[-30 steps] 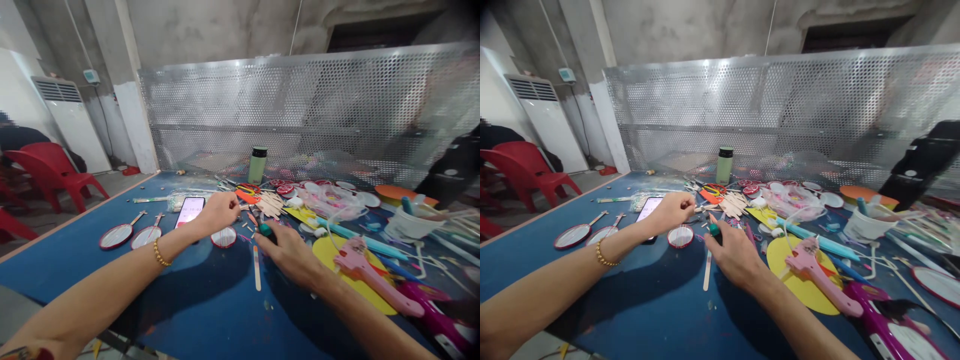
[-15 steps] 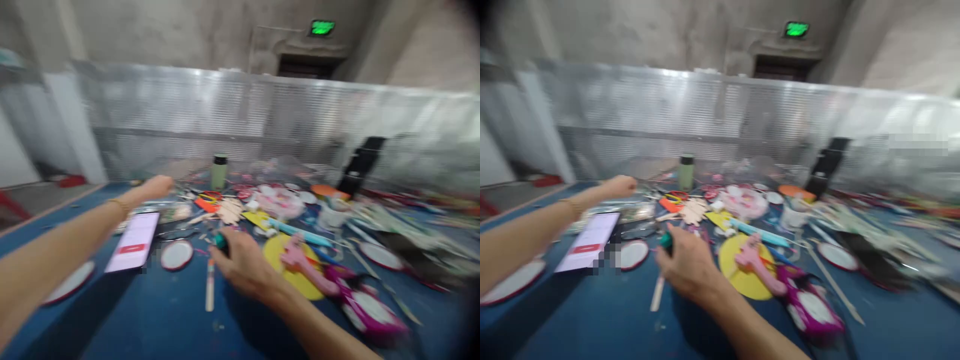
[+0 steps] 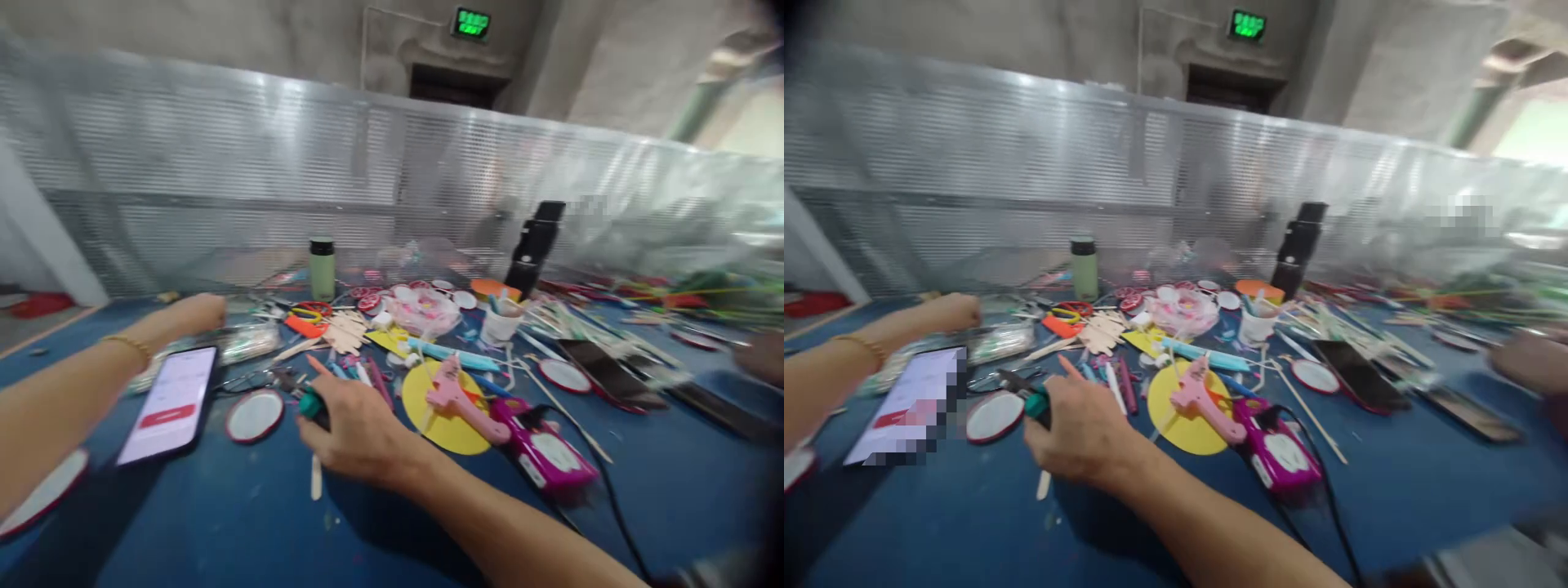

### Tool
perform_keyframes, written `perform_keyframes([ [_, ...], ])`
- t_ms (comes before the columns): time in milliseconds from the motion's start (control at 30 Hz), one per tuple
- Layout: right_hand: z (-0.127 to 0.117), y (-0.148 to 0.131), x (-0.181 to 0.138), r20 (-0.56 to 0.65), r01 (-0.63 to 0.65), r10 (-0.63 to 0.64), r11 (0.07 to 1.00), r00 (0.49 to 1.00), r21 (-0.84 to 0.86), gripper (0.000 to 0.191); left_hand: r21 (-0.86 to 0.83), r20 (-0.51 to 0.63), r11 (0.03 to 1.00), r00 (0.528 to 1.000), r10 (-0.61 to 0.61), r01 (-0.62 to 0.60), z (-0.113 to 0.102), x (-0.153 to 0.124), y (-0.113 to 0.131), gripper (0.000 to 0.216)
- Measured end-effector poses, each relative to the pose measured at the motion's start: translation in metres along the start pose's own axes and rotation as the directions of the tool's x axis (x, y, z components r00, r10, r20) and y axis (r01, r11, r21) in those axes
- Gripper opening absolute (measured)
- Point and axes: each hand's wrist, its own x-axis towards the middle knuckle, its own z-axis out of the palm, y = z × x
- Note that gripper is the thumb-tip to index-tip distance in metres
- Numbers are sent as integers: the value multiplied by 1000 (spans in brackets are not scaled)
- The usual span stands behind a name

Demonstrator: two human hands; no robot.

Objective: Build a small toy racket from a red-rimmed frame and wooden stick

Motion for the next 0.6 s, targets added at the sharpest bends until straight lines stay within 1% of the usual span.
perform_keyframes([
  [67, 2, 0, 1, -8, 16, -16, 1000, 1000, 4, 12, 110, 69, 994, 998, -13, 5, 9, 12, 0, 33],
  [133, 3, 0, 3, -19, 22, -22, 1000, 1000, 9, 9, 184, 128, 982, 992, 11, -35, 18, 28, 9, 35],
  [200, 4, 0, 3, -25, 32, -31, 999, 999, 17, 9, 219, 179, 969, 981, 78, -117, 30, 46, 26, 35],
  [300, 4, 1, 2, -50, 49, -46, 998, 998, 49, 10, 227, 239, 937, 948, 210, -264, 57, 69, 59, 34],
  [367, 3, 1, 1, -108, 66, -57, 995, 993, 76, 11, 225, 274, 907, 917, 291, -355, 79, 82, 80, 34],
  [467, 0, 0, -1, -236, 108, -78, 988, 968, 114, 12, 234, 300, 858, 873, 384, -458, 110, 98, 104, 33],
  [533, -5, -2, 0, -322, 138, -85, 980, 943, 144, 11, 251, 309, 827, 851, 424, -503, 127, 106, 116, 34],
  [600, -11, -3, 1, -383, 149, -76, 975, 921, 164, 12, 271, 311, 800, 835, 454, -536, 143, 111, 123, 34],
])
